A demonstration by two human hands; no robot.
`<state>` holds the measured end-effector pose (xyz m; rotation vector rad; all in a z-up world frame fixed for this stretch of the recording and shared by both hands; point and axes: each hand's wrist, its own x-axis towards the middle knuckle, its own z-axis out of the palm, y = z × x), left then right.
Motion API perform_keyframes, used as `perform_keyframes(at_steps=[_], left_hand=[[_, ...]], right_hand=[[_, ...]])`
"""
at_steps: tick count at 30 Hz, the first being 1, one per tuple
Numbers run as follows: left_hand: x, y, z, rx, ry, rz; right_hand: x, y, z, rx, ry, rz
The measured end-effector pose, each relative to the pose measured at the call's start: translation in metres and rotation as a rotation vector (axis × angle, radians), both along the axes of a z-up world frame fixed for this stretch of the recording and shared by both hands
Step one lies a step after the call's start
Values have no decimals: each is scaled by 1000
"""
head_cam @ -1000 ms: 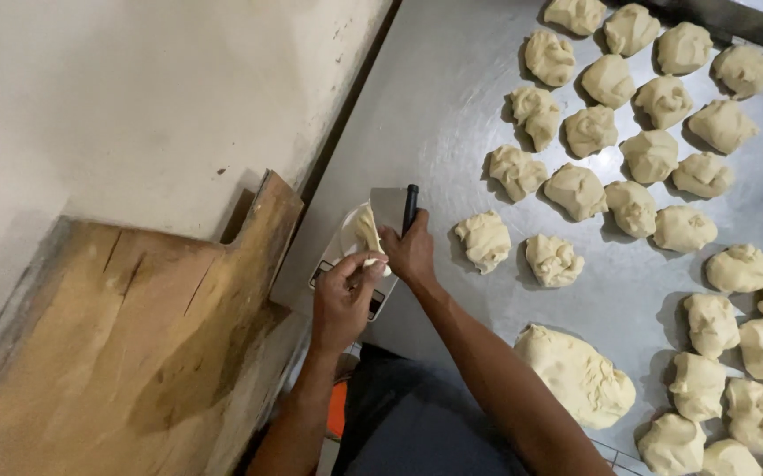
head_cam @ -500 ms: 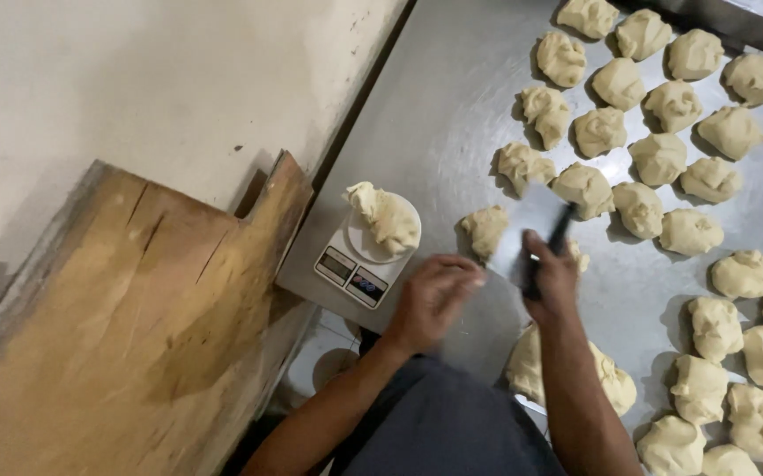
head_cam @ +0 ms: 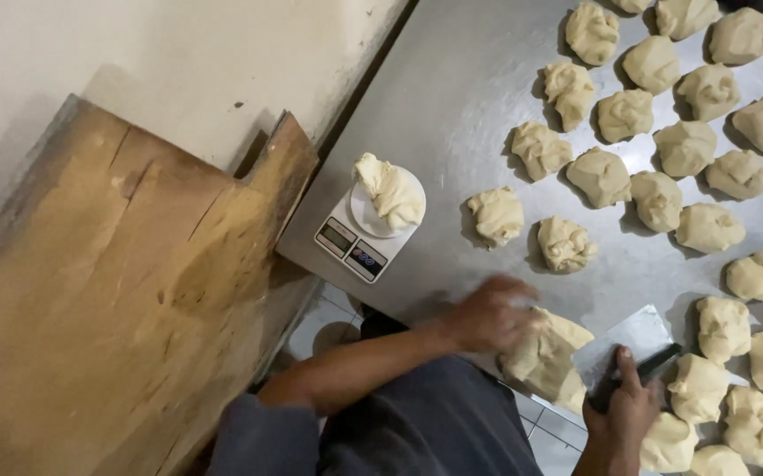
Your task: Dividing dough into portions using a bench scraper and weighing them on a digital scale.
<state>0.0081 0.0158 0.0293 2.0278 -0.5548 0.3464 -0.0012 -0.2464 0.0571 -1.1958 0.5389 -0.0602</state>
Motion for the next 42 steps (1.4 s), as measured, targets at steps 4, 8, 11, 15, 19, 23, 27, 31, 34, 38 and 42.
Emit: perform_keyframes(at_steps=[4, 8, 11, 15, 19, 23, 27, 31, 34, 38, 42], left_hand=[[18, 139, 11, 38, 39, 586], [41, 241, -53, 131, 416, 1050], [55, 271, -82, 105, 518, 981], [67, 275, -65, -38, 721, 846], [46, 253, -36, -238, 627, 874], [31, 220, 7, -314, 416, 898], [23, 204, -9, -467, 287, 864], [19, 207, -16, -617, 488, 848], [17, 210, -14, -581, 489, 831], [18, 212, -5, -407, 508, 855], [18, 217, 11, -162, 425, 831]], right_hand=[[5, 11, -12, 53, -25, 19], [25, 41, -10, 20, -4, 110], [47, 84, 5, -17, 13, 199], [67, 134, 11, -46, 47, 362], [83, 200, 31, -197, 67, 518], [89, 257, 45, -424, 52, 797], [102, 293, 7, -610, -455, 908], [104, 311, 8, -613, -366, 953], [100, 317, 1, -768, -369, 961], [92, 329, -13, -846, -386, 946], [89, 335, -26, -815, -414, 911]])
